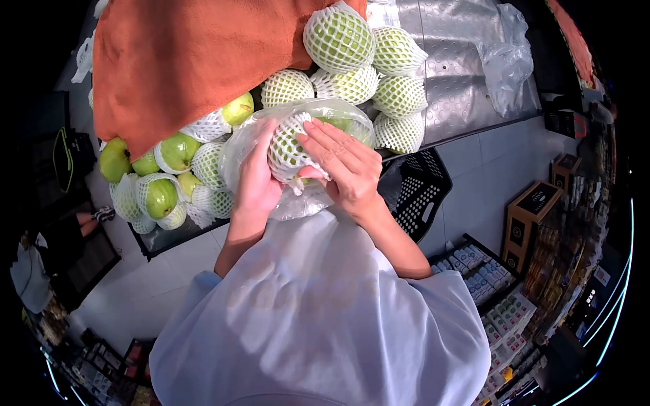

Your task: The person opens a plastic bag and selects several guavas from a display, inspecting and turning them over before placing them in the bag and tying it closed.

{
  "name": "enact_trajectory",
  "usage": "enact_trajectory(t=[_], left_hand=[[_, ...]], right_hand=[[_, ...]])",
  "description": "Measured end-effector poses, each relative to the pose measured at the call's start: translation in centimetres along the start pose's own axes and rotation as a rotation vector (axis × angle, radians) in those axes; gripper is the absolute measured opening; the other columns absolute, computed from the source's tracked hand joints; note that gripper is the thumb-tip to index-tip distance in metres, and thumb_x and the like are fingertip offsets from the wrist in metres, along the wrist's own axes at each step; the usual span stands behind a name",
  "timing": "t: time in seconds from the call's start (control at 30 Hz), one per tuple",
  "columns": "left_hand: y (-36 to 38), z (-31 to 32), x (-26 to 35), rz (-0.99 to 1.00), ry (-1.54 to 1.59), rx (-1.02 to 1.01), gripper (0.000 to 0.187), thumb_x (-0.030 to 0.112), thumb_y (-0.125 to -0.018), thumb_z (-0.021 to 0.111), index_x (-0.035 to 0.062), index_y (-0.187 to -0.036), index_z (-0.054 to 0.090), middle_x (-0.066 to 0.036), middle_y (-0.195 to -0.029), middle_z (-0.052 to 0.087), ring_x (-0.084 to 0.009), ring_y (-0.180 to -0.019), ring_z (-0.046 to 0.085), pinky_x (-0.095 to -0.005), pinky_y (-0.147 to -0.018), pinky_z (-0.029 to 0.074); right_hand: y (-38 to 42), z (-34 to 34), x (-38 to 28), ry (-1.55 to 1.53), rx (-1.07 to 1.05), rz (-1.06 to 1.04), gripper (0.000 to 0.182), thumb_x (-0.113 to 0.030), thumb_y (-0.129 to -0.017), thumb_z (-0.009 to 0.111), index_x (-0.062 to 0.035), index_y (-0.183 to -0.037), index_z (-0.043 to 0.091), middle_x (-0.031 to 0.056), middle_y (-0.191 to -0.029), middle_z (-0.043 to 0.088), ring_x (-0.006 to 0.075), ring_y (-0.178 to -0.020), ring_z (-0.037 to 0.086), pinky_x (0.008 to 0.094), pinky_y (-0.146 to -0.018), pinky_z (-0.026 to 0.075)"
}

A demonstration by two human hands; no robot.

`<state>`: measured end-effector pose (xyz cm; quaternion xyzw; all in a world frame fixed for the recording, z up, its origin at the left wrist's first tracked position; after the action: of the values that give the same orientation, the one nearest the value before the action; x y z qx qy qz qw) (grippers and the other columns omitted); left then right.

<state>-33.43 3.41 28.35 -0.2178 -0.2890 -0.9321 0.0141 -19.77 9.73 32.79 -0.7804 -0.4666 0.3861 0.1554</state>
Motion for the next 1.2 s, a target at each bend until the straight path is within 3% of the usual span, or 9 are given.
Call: enact_trajectory(t=[0.23, 0.4, 0.6, 0.73, 0.87, 0.97, 1.07, 1.13, 1.2], left_hand=[[-0.5, -0.8, -0.7, -0.002, 0.051, -0.012, 0.028, 0.027, -0.103, 0.050, 0.0052, -0.117, 0.061, -0.006, -0.111, 0.068, -0.0173, -0.100, 0.067, -0.0332, -0.087, 0.056], [-0.7, -1.1, -0.5, -0.177, 0.221, -0.003, 0.025, 0.023, -0.100, 0.055, 0.0039, -0.114, 0.064, -0.007, -0.104, 0.070, -0.0163, -0.092, 0.069, -0.0322, -0.080, 0.057], [1.2, 1.2, -1.9, 0.076, 0.231, -0.024, 0.023, 0.020, -0.099, 0.056, 0.0023, -0.111, 0.065, -0.008, -0.103, 0.071, -0.0172, -0.092, 0.069, -0.0322, -0.079, 0.058], [0.0, 0.9, -2.6, 0.109, 0.239, 0.059, 0.022, 0.020, -0.098, 0.056, 0.0026, -0.110, 0.064, -0.007, -0.100, 0.070, -0.0169, -0.091, 0.069, -0.0321, -0.078, 0.057], [-0.6, 0.5, -3.5, 0.164, 0.267, -0.040, 0.021, 0.021, -0.099, 0.055, 0.0052, -0.111, 0.062, -0.005, -0.100, 0.067, -0.0165, -0.091, 0.067, -0.0316, -0.078, 0.056], [-0.3, 1.3, -3.5, 0.226, 0.228, 0.044, 0.019, 0.021, -0.100, 0.053, 0.0066, -0.110, 0.060, -0.005, -0.100, 0.067, -0.0156, -0.092, 0.067, -0.0313, -0.078, 0.056], [-1.0, 0.0, -3.6, 0.228, 0.240, 0.127, 0.020, 0.021, -0.101, 0.052, 0.0057, -0.110, 0.060, -0.005, -0.100, 0.067, -0.0146, -0.092, 0.066, -0.0307, -0.078, 0.056], [-0.8, -0.9, -4.0, 0.274, 0.215, -0.044, 0.033, 0.029, -0.103, 0.047, 0.0051, -0.122, 0.059, -0.008, -0.117, 0.067, -0.0202, -0.105, 0.066, -0.0353, -0.090, 0.056], [0.5, 1.3, -3.6, 0.290, 0.176, 0.082, 0.031, 0.026, -0.104, 0.046, 0.0049, -0.122, 0.059, -0.007, -0.115, 0.067, -0.0187, -0.104, 0.066, -0.0348, -0.089, 0.055]], right_hand=[[-0.9, -0.6, 0.2, -0.260, 0.051, 0.325, 0.018, -0.009, -0.078, 0.078, -0.0013, -0.094, 0.076, 0.0107, -0.097, 0.075, 0.0251, -0.093, 0.073, 0.0324, -0.083, 0.056], [-1.5, -0.8, 0.6, -0.461, 0.011, 0.435, 0.011, -0.007, -0.081, 0.076, -0.0024, -0.091, 0.077, 0.0095, -0.097, 0.076, 0.0219, -0.091, 0.072, 0.0310, -0.084, 0.055], [-2.7, -2.1, 1.7, -0.558, -0.133, 0.469, 0.010, -0.008, -0.083, 0.075, -0.0024, -0.090, 0.077, 0.0090, -0.094, 0.076, 0.0196, -0.082, 0.069, 0.0302, -0.079, 0.053], [-2.7, -2.1, 2.5, -0.631, -0.184, 0.479, 0.012, -0.010, -0.084, 0.073, -0.0025, -0.093, 0.077, 0.0079, -0.095, 0.075, 0.0210, -0.091, 0.068, 0.0331, -0.088, 0.050], [-2.2, -2.8, 3.2, -0.623, -0.278, 0.313, 0.029, -0.016, -0.084, 0.073, -0.0048, -0.111, 0.072, 0.0113, -0.115, 0.070, 0.0287, -0.113, 0.060, 0.0391, -0.101, 0.044], [-1.7, -3.2, 3.0, -0.592, -0.430, 0.198, 0.068, -0.029, -0.079, 0.079, -0.0071, -0.138, 0.052, 0.0159, -0.144, 0.048, 0.0367, -0.131, 0.046, 0.0447, -0.109, 0.036], [-1.4, -3.3, 2.7, -0.576, -0.474, 0.158, 0.080, -0.031, -0.077, 0.080, -0.0086, -0.146, 0.044, 0.0179, -0.150, 0.039, 0.0382, -0.135, 0.040, 0.0458, -0.112, 0.033], [-1.4, -3.7, 3.0, -0.573, -0.533, 0.116, 0.087, -0.033, -0.076, 0.081, -0.0082, -0.148, 0.040, 0.0197, -0.151, 0.035, 0.0402, -0.138, 0.037, 0.0468, -0.113, 0.032], [-1.6, -3.7, 3.0, -0.492, -0.567, 0.020, 0.093, -0.035, -0.073, 0.083, -0.0059, -0.149, 0.037, 0.0214, -0.152, 0.034, 0.0412, -0.139, 0.035, 0.0473, -0.114, 0.031]])
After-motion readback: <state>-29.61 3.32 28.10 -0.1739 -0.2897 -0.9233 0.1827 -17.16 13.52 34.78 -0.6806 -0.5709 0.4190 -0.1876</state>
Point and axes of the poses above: each hand's wrist, its own y-axis away from the middle knuckle, its own z-axis out of the palm, x = y × z, the point moved 1 cm from there along -y, towards the middle knuckle
